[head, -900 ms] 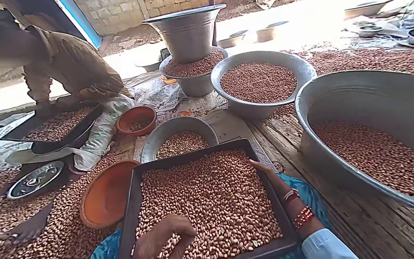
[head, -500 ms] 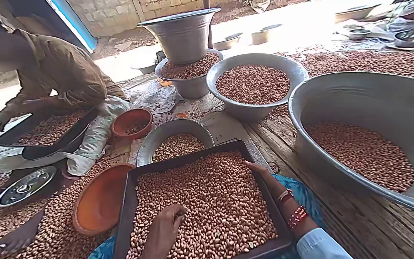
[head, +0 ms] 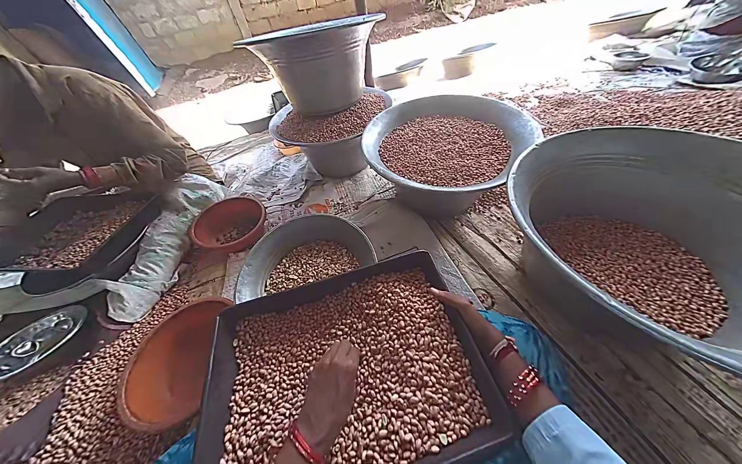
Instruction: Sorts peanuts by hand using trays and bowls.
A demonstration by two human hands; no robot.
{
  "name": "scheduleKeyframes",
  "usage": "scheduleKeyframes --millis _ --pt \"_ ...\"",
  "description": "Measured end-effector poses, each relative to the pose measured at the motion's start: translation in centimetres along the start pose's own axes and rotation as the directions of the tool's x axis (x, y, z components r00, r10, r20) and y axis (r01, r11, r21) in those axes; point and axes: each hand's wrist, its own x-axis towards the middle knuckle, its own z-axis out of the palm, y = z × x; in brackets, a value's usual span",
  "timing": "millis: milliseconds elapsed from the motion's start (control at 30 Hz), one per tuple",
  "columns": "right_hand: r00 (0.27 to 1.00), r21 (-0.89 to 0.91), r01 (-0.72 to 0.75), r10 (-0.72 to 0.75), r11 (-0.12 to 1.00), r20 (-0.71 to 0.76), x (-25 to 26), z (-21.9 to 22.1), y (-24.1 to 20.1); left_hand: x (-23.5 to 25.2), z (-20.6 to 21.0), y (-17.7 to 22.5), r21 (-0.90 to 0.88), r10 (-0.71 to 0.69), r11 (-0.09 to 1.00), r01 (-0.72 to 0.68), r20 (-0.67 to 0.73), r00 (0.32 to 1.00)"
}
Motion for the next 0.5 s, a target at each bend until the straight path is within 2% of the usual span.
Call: scheduleKeyframes --millis 167,200,267,300,333,367,400,433,500 --pt "1.0 -0.017 -0.002 0.002 1.0 0.004 0.1 -0.2 0.1 -0.4 0.9 0.6 0.196 0.133 0.974 -0.111 -0.103 0.986" --pt "1.0 -0.017 -0.007 0.007 1.0 0.005 0.1 -0.1 0.1 -0.4 0.7 0.7 0.193 0.134 0.974 -0.119 -0.068 0.989" --pt "1.0 -0.016 0.001 -0.001 1.0 0.003 0.0 -0.1 0.1 0.0 -0.6 1.0 0.125 0.073 0.988 -0.086 0.104 0.992" --pt "1.0 -0.021 0.006 -0.006 1.0 0.002 0.0 -0.1 0.1 0.6 -1.8 0.9 0.071 0.004 0.997 -0.021 0.228 0.974" --pt "1.0 -0.018 0.009 -0.009 1.0 0.003 0.0 -0.1 0.1 1.5 -3.4 0.2 0.043 -0.067 0.997 0.057 0.29 0.955" --pt "1.0 -0.013 0.009 -0.009 1.0 0.003 0.0 -0.1 0.1 2.4 -5.0 -1.0 0.045 -0.138 0.99 0.131 0.237 0.962" --pt "1.0 -0.009 0.007 -0.007 1.0 0.002 -0.1 -0.1 0.1 3.3 -6.7 -3.0 0.058 -0.208 0.977 0.204 0.082 0.975" --pt "1.0 -0.003 0.002 -0.002 1.0 -0.006 -0.1 -0.1 0.1 4.1 -8.6 -5.4 0.068 -0.272 0.958 0.279 -0.103 0.957" --pt "1.0 0.009 -0.003 0.003 1.0 -0.008 -0.2 -0.3 0.3 4.7 -12.5 -10.1 0.066 -0.358 0.909 0.411 -0.378 0.854"
